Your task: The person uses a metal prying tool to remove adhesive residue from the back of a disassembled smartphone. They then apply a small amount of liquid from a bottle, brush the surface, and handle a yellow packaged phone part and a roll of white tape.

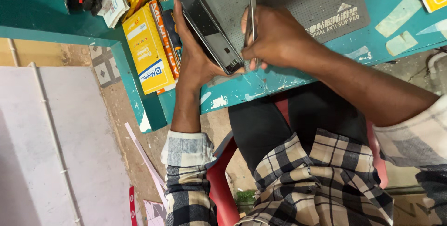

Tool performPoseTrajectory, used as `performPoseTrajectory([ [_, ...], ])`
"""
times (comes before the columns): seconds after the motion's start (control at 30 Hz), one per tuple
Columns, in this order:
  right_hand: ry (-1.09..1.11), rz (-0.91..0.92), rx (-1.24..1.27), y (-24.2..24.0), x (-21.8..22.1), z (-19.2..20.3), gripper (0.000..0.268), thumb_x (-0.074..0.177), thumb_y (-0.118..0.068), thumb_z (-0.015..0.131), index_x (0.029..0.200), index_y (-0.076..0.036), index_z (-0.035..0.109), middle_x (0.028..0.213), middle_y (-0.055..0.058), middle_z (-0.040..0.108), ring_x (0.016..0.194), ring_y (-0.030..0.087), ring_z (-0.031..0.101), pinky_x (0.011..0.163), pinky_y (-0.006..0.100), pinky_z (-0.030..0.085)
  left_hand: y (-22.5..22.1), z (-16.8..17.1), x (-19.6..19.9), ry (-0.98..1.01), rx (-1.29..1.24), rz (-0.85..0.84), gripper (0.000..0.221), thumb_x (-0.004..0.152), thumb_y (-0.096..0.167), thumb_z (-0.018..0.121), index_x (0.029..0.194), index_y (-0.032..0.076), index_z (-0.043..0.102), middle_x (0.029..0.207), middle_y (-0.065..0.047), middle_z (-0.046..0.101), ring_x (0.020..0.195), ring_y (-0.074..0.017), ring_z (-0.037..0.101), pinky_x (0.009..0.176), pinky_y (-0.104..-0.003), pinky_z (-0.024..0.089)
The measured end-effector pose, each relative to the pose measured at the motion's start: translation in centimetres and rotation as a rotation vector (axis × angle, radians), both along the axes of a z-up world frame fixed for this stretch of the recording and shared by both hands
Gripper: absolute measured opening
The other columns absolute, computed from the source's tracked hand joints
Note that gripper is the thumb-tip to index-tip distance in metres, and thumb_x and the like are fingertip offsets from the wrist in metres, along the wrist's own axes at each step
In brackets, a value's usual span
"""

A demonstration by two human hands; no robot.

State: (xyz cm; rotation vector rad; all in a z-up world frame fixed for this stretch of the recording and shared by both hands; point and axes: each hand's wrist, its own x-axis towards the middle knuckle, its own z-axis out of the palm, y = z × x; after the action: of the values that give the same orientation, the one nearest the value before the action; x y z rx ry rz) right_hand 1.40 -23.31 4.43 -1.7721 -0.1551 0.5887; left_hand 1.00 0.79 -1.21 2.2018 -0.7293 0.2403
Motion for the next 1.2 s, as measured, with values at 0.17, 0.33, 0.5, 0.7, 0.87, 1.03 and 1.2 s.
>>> performPoseTrajectory([
  [0.17, 0.045, -0.024, 0.087, -0.6, 0.1, -1.7, 0.034, 0.085, -0.003, 0.076, 0.108, 0.0, 0.052, 0.079, 0.018, 0.074, 0.062, 0.022, 0.077, 0.045, 0.031, 0.058, -0.1, 0.2, -0.1, 0.019, -0.008, 0.014, 0.177, 0.047, 0.051, 0.112, 0.159, 0.011, -0.019, 0.17, -0.022, 0.004, 0.157, -0.0355, 0.034, 0.134, -0.044, 0.038],
  [0.33, 0.076, -0.09, 0.432, -2.5, -1.2, -3.4, 0.036, 0.091, -0.001, 0.068, 0.112, 0.0, 0.038, 0.086, 0.021, 0.075, 0.074, 0.025, 0.08, 0.049, 0.033, 0.064, 0.0, 0.7, -0.4, 0.075, -0.023, 0.034, 0.178, 0.046, 0.043, 0.115, 0.159, 0.009, -0.018, 0.171, -0.021, 0.001, 0.16, -0.0358, 0.027, 0.136, -0.044, 0.033],
  [0.5, 0.089, -0.224, 0.553, -3.6, -2.5, -4.2, 0.042, 0.093, 0.004, 0.068, 0.114, -0.001, 0.031, 0.088, 0.025, 0.072, 0.076, 0.031, 0.078, 0.053, 0.035, 0.063, 0.5, 0.4, -0.2, 0.081, 0.007, 0.063, 0.183, 0.043, 0.04, 0.117, 0.163, 0.009, -0.018, 0.171, -0.024, 0.001, 0.161, -0.0378, 0.02, 0.14, -0.045, 0.027],
  [0.7, 0.119, -0.32, 0.6, -3.7, -3.9, -3.9, 0.04, 0.097, 0.002, 0.065, 0.12, -0.005, 0.032, 0.094, 0.026, 0.074, 0.079, 0.032, 0.078, 0.056, 0.035, 0.063, 1.1, -0.5, 0.2, 0.018, 0.069, 0.081, 0.181, 0.038, 0.045, 0.111, 0.163, 0.011, -0.016, 0.173, -0.025, -0.003, 0.165, -0.0407, 0.007, 0.14, -0.048, 0.021],
  [0.87, 0.086, -0.279, 0.59, -3.6, -4.0, -3.6, 0.034, 0.101, 0.001, 0.06, 0.121, -0.004, 0.032, 0.096, 0.026, 0.074, 0.082, 0.033, 0.078, 0.058, 0.036, 0.064, 1.1, -0.9, 0.3, 0.02, 0.068, 0.093, 0.18, 0.038, 0.047, 0.111, 0.163, 0.011, -0.013, 0.174, -0.021, -0.003, 0.164, -0.0393, 0.002, 0.14, -0.049, 0.02],
  [1.03, -0.172, -0.248, 0.339, -4.0, -4.6, -3.0, 0.033, 0.106, 0.002, 0.059, 0.118, -0.001, 0.028, 0.101, 0.027, 0.074, 0.088, 0.032, 0.079, 0.06, 0.035, 0.065, 0.8, -0.7, 0.4, 0.052, 0.04, 0.084, 0.178, 0.039, 0.044, 0.112, 0.164, 0.012, -0.012, 0.174, -0.021, -0.004, 0.165, -0.0392, 0.003, 0.141, -0.047, 0.023],
  [1.2, -0.794, -0.017, -0.428, -5.0, -6.0, -0.6, 0.022, 0.101, 0.0, 0.067, 0.114, 0.001, 0.049, 0.086, 0.023, 0.076, 0.07, 0.029, 0.076, 0.057, 0.039, 0.058, 0.9, 0.0, -0.2, 0.059, 0.041, 0.071, 0.174, 0.041, 0.038, 0.113, 0.16, 0.012, -0.011, 0.175, -0.02, -0.004, 0.167, -0.0374, 0.005, 0.143, -0.044, 0.022],
])
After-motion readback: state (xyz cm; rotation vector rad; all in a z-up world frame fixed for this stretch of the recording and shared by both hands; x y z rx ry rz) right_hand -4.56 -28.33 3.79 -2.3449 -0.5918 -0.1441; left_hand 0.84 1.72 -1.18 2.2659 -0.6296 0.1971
